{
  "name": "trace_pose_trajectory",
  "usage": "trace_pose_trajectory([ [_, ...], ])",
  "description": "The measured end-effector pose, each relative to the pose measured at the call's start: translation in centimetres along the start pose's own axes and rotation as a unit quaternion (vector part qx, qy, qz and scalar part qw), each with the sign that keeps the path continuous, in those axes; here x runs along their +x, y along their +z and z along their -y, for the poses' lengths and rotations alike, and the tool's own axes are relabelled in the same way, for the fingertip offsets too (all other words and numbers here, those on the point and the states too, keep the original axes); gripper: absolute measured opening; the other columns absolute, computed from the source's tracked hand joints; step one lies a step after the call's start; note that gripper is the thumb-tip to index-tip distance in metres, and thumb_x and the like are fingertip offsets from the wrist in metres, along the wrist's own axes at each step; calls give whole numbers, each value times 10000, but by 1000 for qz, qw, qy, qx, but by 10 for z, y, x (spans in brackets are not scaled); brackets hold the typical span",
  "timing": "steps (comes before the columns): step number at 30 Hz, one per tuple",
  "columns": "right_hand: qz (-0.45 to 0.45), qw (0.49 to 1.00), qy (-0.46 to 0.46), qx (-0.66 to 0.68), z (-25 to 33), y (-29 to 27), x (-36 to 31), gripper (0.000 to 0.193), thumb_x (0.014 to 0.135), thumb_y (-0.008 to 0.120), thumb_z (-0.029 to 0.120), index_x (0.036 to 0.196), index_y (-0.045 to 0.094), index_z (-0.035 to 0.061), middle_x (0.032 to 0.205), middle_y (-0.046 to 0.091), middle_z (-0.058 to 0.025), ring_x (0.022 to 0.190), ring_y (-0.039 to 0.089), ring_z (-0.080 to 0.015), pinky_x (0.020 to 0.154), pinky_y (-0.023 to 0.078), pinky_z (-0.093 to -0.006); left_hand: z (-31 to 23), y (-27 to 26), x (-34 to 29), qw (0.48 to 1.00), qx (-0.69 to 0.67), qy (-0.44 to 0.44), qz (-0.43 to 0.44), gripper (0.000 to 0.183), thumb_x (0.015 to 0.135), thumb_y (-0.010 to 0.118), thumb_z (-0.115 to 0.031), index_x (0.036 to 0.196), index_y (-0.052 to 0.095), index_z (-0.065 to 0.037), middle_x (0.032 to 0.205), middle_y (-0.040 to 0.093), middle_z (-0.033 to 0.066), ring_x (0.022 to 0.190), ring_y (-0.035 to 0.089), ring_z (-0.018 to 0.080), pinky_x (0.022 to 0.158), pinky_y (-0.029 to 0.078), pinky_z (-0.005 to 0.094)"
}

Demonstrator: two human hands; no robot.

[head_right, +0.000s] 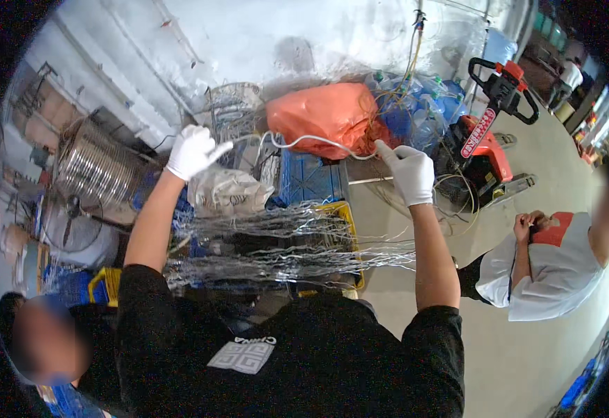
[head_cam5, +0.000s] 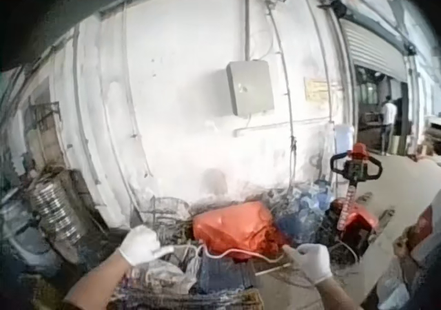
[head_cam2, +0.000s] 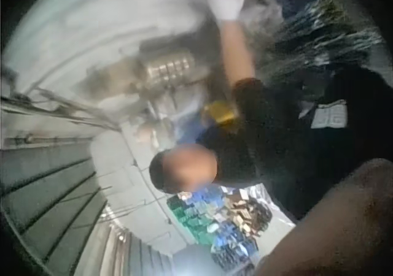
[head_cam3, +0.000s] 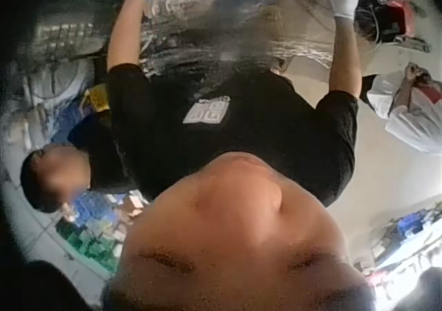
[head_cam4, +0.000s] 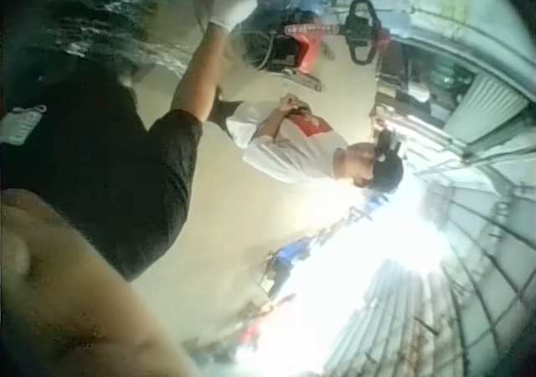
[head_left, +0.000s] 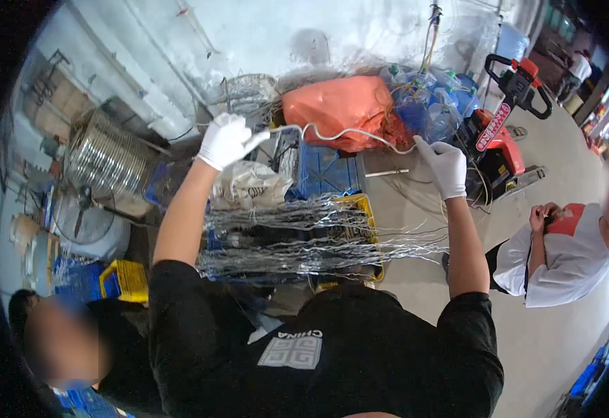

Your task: The recorder is inspecting and organizing bent metal wire components on a factory floor.

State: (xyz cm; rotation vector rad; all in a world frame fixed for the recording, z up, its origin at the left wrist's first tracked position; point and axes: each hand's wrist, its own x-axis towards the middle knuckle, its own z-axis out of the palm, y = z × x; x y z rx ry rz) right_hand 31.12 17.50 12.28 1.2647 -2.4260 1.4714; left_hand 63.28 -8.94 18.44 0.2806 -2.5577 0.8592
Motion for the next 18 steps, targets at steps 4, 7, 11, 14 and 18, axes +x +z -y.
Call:
trace_pose_trajectory([
  [4, 22, 1000, 13, 6, 0, 5, 0, 449, 791, 656, 394, 607, 619, -14, 477, 505, -49, 444, 357, -150, 464, 371, -286, 5, 0, -34, 996, 75, -51, 13, 542, 840, 531, -444, 439, 540, -79, 508, 447, 46, 479, 462, 224, 515, 391, 337],
  [7, 48, 998, 25, 10, -3, 5, -4, 460, 808, 636, 397, 607, 620, -16, 492, 519, -51, 457, 375, -148, 484, 382, -284, 3, 0, -51, 989, 124, -75, 28, 552, 847, 520, -447, 428, 533, -88, 501, 446, 41, 479, 467, 223, 516, 390, 334],
  [11, 176, 983, 24, 45, -17, 16, -8, 377, 869, 569, 339, 714, 639, 2, 559, 527, 7, 506, 410, -108, 497, 356, -230, 2, -5, -44, 990, 113, -77, 16, 530, 845, 516, -461, 463, 567, -97, 517, 467, 49, 499, 484, 225, 548, 399, 337],
  [14, 245, 949, -63, 190, -5, 37, -21, 386, 921, 475, 375, 992, 600, 17, 733, 567, -9, 614, 484, -96, 570, 407, -233, 1, -16, -33, 991, 118, -58, 4, 507, 850, 512, -451, 488, 589, -104, 525, 474, 52, 513, 493, 226, 567, 402, 338],
  [18, 397, 905, -63, 142, 45, 59, -34, 440, 911, 483, 431, 984, 592, 11, 739, 554, -14, 639, 488, -109, 585, 412, -240, 11, -22, -18, 991, 127, -33, -4, 479, 858, 501, -437, 524, 616, -113, 539, 490, 58, 535, 508, 229, 597, 407, 341],
])
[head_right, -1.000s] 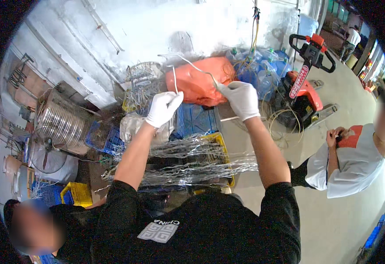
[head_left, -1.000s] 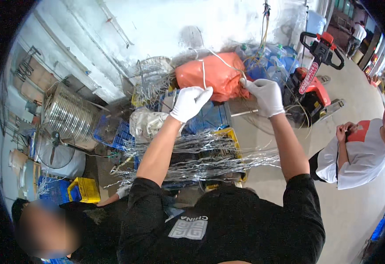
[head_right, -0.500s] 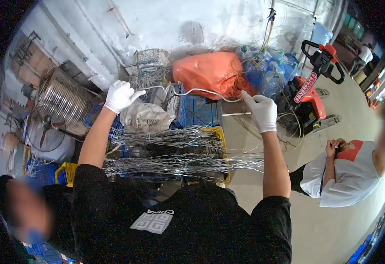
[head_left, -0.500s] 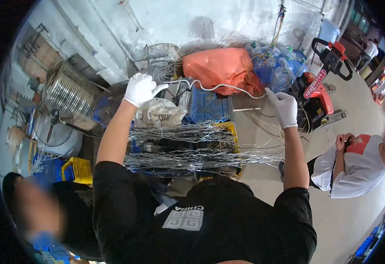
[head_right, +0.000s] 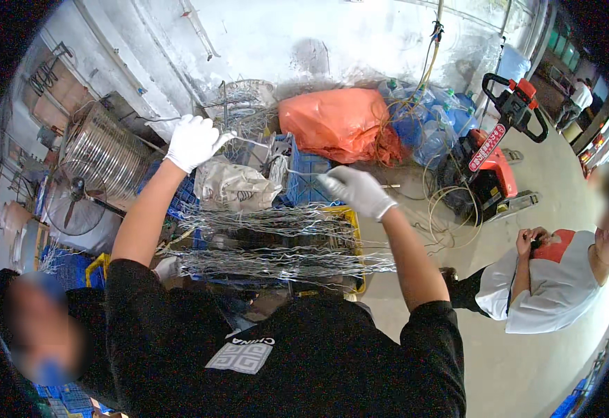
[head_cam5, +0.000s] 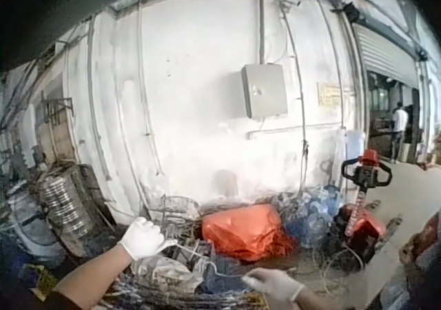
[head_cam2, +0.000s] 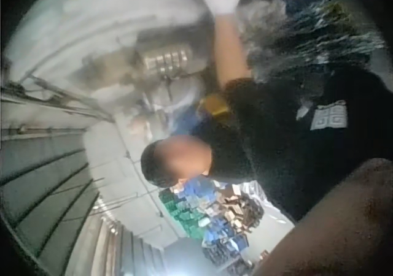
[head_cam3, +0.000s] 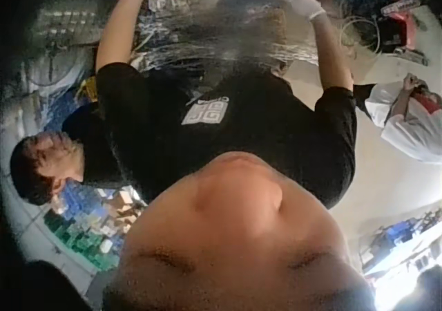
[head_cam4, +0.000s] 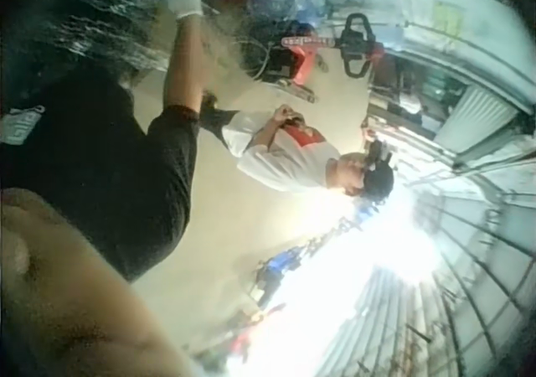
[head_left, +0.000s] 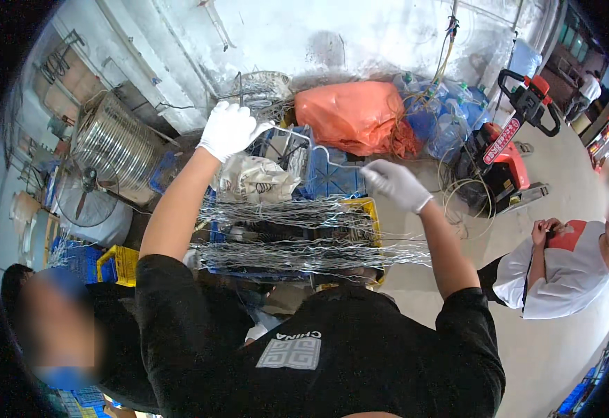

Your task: The recorder is inspecting and organizing bent metal wire components on a factory floor.

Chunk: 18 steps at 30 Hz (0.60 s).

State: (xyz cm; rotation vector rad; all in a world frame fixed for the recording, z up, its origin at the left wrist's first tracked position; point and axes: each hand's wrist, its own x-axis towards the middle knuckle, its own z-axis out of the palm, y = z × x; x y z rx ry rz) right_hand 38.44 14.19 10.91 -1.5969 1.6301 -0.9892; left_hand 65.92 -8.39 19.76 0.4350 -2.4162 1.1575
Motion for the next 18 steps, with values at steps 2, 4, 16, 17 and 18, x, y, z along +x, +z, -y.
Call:
trace_pose_trajectory([
  [2, 54, 998, 12, -35, 15, 21, 2, 432, 907, 470, 431, 930, 596, 18, 744, 579, -72, 649, 519, -181, 609, 434, -293, 4, -1, 2, 1000, 7, -2, 9, 470, 865, 485, -431, 546, 627, -117, 552, 506, 65, 553, 519, 233, 619, 410, 343],
  [4, 90, 994, 46, -47, 21, 37, -5, 417, 909, 453, 415, 912, 606, 26, 763, 614, -137, 664, 563, -251, 635, 456, -345, 8, 0, -2, 1000, 11, -8, 18, 466, 869, 477, -428, 557, 632, -119, 559, 514, 68, 562, 524, 235, 629, 411, 344],
  [16, 10, 962, 26, -270, 64, 78, -34, 389, 917, 392, 352, 885, 611, 32, 726, 629, -179, 700, 576, -406, 593, 430, -445, 29, 0, -50, 966, 15, -76, 246, 414, 854, 450, -375, 613, 647, -102, 659, 637, 116, 550, 597, 283, 570, 443, 381],
  [17, 4, 972, 4, -237, 64, 83, -37, 396, 918, 391, 353, 874, 611, 27, 720, 628, -180, 696, 575, -406, 594, 430, -446, 30, 0, -52, 960, 7, -92, 265, 401, 847, 456, -365, 620, 650, -98, 664, 640, 120, 549, 600, 285, 562, 448, 383],
  [18, -3, 979, -19, -202, 64, 84, -39, 403, 919, 390, 354, 863, 611, 22, 713, 627, -180, 691, 574, -407, 595, 430, -446, 31, -1, -53, 953, -1, -107, 283, 389, 840, 461, -356, 626, 654, -94, 668, 643, 123, 549, 603, 287, 553, 453, 385],
])
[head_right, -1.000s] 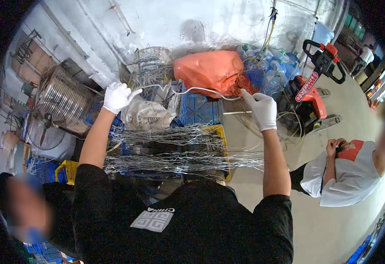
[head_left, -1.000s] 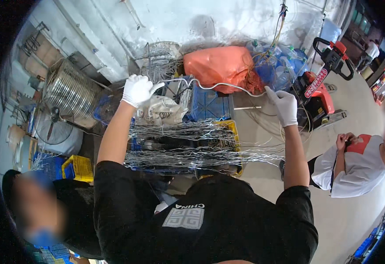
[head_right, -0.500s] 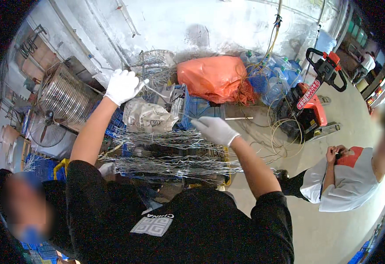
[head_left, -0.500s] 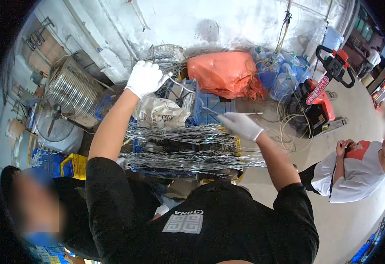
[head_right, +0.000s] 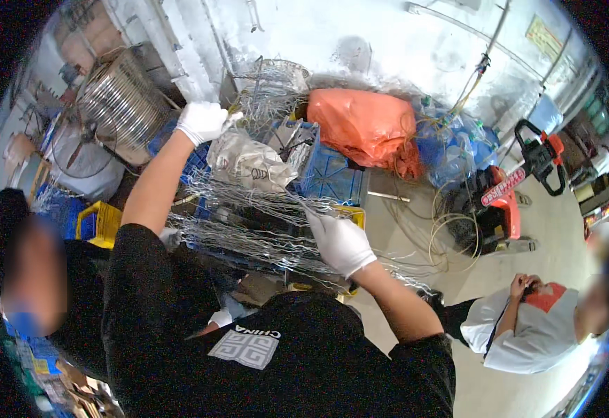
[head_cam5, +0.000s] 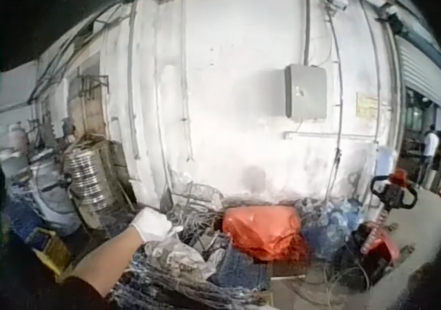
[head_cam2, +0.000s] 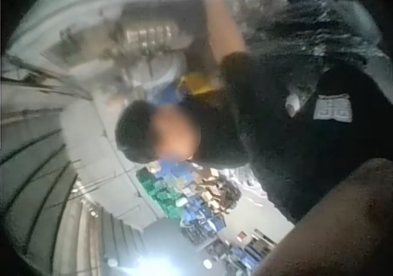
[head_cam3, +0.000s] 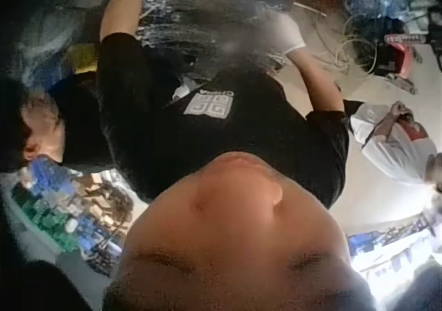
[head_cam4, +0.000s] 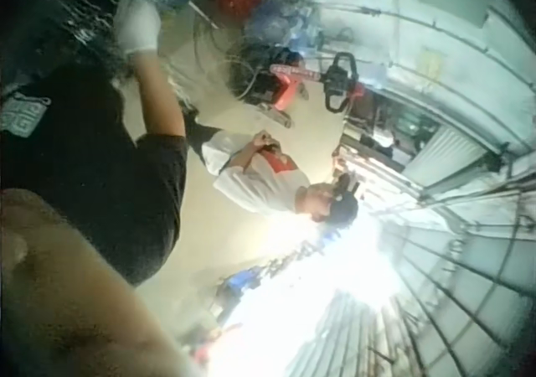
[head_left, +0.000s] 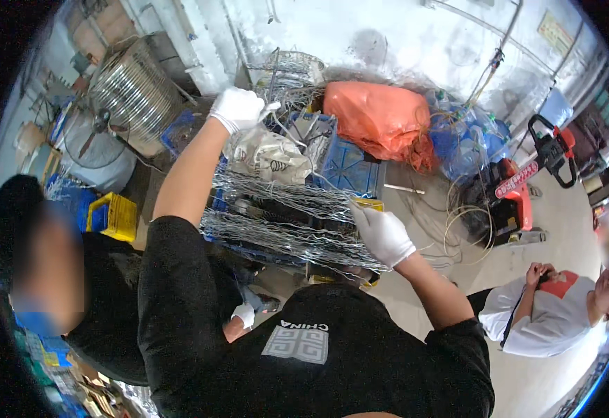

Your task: The recorder is inspecting and organizing bent metal wire components on a factory floor.

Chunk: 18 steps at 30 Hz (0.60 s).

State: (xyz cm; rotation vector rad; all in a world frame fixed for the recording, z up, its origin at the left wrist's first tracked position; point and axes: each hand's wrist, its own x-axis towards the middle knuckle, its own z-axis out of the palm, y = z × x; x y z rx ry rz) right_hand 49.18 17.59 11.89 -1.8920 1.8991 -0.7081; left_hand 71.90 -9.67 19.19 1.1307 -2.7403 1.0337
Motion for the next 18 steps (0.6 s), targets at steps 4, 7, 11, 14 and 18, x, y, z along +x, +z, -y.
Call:
trace_pose_trajectory([
  [4, 83, 996, 41, 20, 6, -3, -15, 428, 920, 410, 349, 801, 595, -18, 711, 616, -198, 640, 555, -390, 591, 423, -437, -3, 30, -22, 998, -11, 27, -47, 350, 817, 493, -357, 636, 644, -98, 625, 620, 100, 527, 587, 299, 550, 455, 388],
  [7, 103, 991, 90, 0, -5, 1, -33, 426, 919, 430, 336, 771, 587, -31, 699, 608, -202, 602, 540, -367, 583, 419, -428, -9, 43, -28, 997, -12, 52, -54, 313, 796, 511, -340, 644, 642, -99, 618, 616, 93, 527, 584, 307, 554, 458, 392],
  [11, 110, 987, 104, 60, -14, 12, -37, 424, 915, 445, 330, 746, 584, -33, 685, 601, -202, 570, 522, -341, 574, 418, -416, -6, 49, -37, 996, -2, 87, -10, 242, 754, 534, -288, 655, 646, -98, 640, 629, 97, 551, 591, 316, 570, 466, 401],
  [14, 126, 988, 89, 19, -14, 13, -40, 487, 915, 411, 411, 733, 610, 6, 657, 605, -178, 578, 550, -362, 570, 436, -418, -12, 37, -37, 988, -25, 108, 111, 197, 720, 539, -249, 675, 651, -94, 668, 637, 109, 574, 589, 319, 579, 466, 414],
  [18, 161, 982, 99, 0, -12, -5, -55, 462, 917, 423, 378, 743, 615, -5, 646, 592, -184, 566, 535, -340, 556, 428, -401, -32, 59, -44, 985, -55, 110, 119, 182, 698, 542, -228, 693, 655, -86, 676, 640, 120, 577, 585, 317, 580, 462, 423],
])
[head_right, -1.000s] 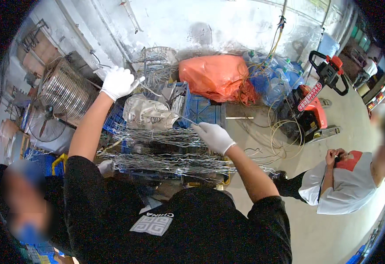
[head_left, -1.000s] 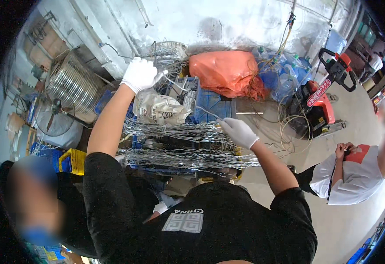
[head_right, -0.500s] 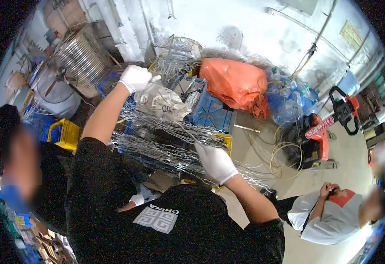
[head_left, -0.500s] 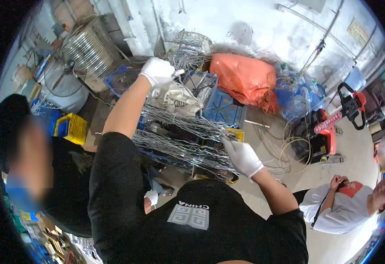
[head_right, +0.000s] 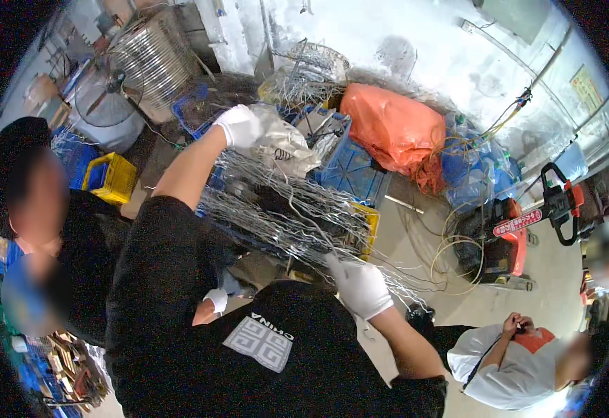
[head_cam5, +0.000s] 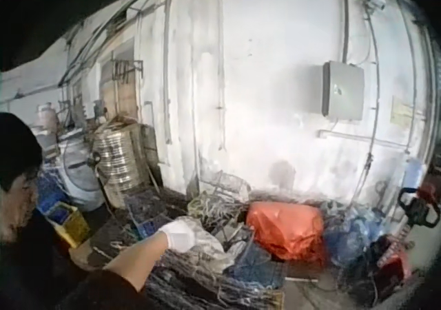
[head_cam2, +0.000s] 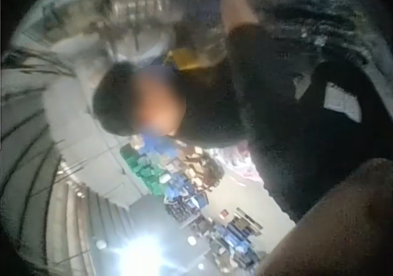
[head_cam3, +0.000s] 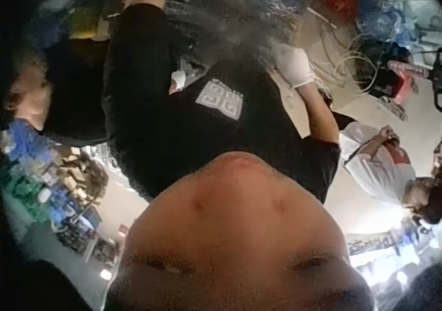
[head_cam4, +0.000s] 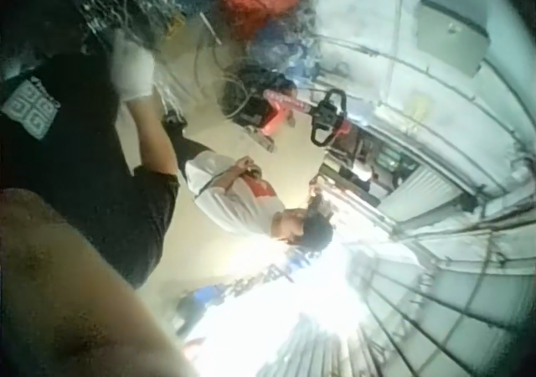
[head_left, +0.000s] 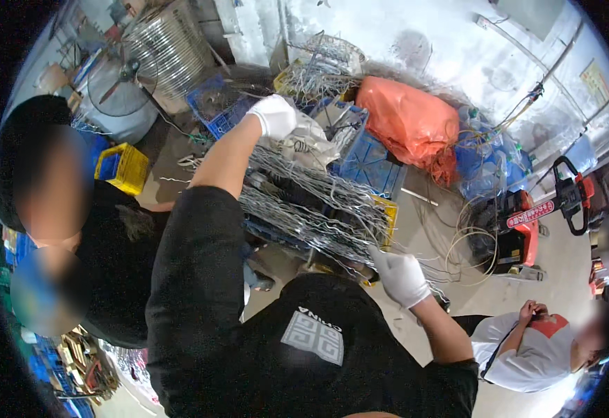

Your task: The recorder is inspecting and organizing bent metal wire components on a factory floor.

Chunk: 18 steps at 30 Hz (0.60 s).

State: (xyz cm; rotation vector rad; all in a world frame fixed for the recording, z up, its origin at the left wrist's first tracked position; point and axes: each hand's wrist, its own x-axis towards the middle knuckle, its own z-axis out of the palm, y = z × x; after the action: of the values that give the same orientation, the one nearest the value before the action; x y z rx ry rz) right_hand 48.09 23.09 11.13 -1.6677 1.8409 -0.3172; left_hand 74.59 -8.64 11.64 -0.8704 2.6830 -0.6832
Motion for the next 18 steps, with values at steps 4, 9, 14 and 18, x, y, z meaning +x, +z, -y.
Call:
trace_pose_trajectory([
  [4, -7, 998, -26, 65, -16, 11, -4, 431, 912, 455, 356, 787, 629, -18, 656, 606, -155, 541, 516, -286, 522, 411, -372, -6, 41, 10, 994, -24, 3, -103, 176, 673, 549, -214, 674, 657, -74, 648, 635, 127, 549, 579, 308, 567, 454, 424],
  [9, 135, 903, 149, 380, -34, 24, 17, 480, 871, 496, 452, 846, 629, -8, 702, 611, -44, 560, 513, -244, 549, 434, -332, -6, -33, 17, 998, 47, -43, -3, 184, 674, 558, -223, 664, 667, -76, 644, 639, 121, 550, 593, 287, 555, 448, 403],
  [14, 73, 940, 146, 300, -23, 30, 3, 492, 884, 472, 470, 737, 589, 15, 637, 559, -97, 542, 511, -227, 552, 445, -331, 7, -31, 10, 992, 89, -17, -88, 182, 695, 568, -256, 664, 665, -105, 712, 649, 92, 617, 613, 279, 579, 455, 403],
  [18, 44, 993, -18, 111, -21, 49, -10, 488, 879, 483, 455, 741, 579, -2, 653, 584, -129, 546, 529, -277, 568, 457, -370, 0, -31, 10, 991, 79, -12, -105, 218, 743, 534, -265, 671, 668, -109, 716, 647, 83, 609, 605, 286, 564, 450, 403],
])
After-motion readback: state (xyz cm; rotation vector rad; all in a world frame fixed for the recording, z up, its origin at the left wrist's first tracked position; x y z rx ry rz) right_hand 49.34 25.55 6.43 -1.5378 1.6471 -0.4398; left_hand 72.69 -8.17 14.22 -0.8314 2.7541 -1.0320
